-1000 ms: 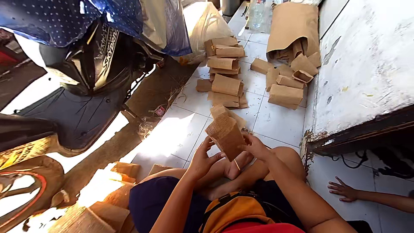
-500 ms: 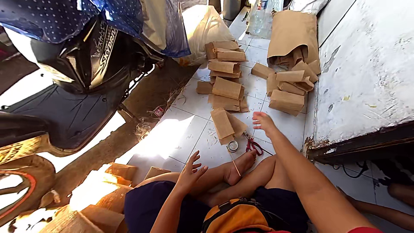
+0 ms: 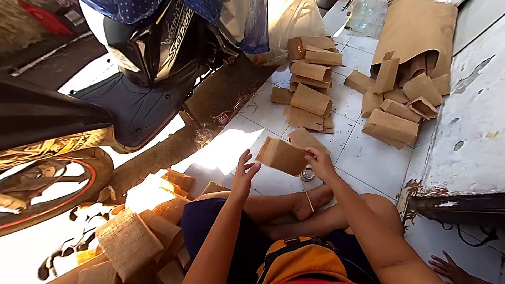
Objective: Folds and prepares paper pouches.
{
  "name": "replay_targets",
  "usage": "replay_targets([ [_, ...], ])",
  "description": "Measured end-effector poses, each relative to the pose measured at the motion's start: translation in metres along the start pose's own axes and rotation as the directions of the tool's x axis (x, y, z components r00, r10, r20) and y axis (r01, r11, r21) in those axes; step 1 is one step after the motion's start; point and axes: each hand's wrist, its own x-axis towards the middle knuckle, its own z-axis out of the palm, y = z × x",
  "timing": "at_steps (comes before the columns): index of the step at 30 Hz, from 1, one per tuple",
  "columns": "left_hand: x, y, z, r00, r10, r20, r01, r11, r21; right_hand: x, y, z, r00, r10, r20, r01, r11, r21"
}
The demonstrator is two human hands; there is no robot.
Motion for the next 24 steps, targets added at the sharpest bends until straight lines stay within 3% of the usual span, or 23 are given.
replay_targets([
  [3,0.000,0.027,0.003,0.993,-0.027,0.118,0.025,1.000,0.016,-0.022,-0.013,-0.011,0.989,-0.144,0.042,0.147,0.987,-0.065],
  [5,-0.006,0.029,0.010,0.984,-0.093,0.151,0.097,0.995,-0.025,-0.029,-0.015,-0.011,0.980,-0.197,-0.021,0.191,0.970,-0.149],
  [8,-0.023,0.029,0.023,0.985,-0.146,0.095,0.161,0.971,-0.175,-0.045,-0.022,-0.001,0.934,-0.310,-0.179,0.246,0.919,-0.307],
  [10,-0.032,0.028,0.030,0.986,-0.152,0.061,0.163,0.955,-0.249,-0.062,-0.034,0.012,0.896,-0.388,-0.217,0.336,0.911,-0.241],
  [14,-0.045,0.029,0.038,0.986,-0.165,0.015,0.160,0.924,-0.347,-0.089,-0.052,0.032,0.936,-0.335,-0.103,0.331,0.942,-0.061],
  [19,-0.056,0.028,0.047,0.992,-0.129,0.011,0.123,0.915,-0.385,-0.095,-0.059,0.036,0.993,-0.116,-0.017,0.116,0.993,-0.002],
  [24,-0.060,0.023,0.043,0.993,-0.111,-0.026,0.093,0.922,-0.377,-0.096,-0.062,0.026,0.978,-0.195,-0.071,0.194,0.981,-0.012],
])
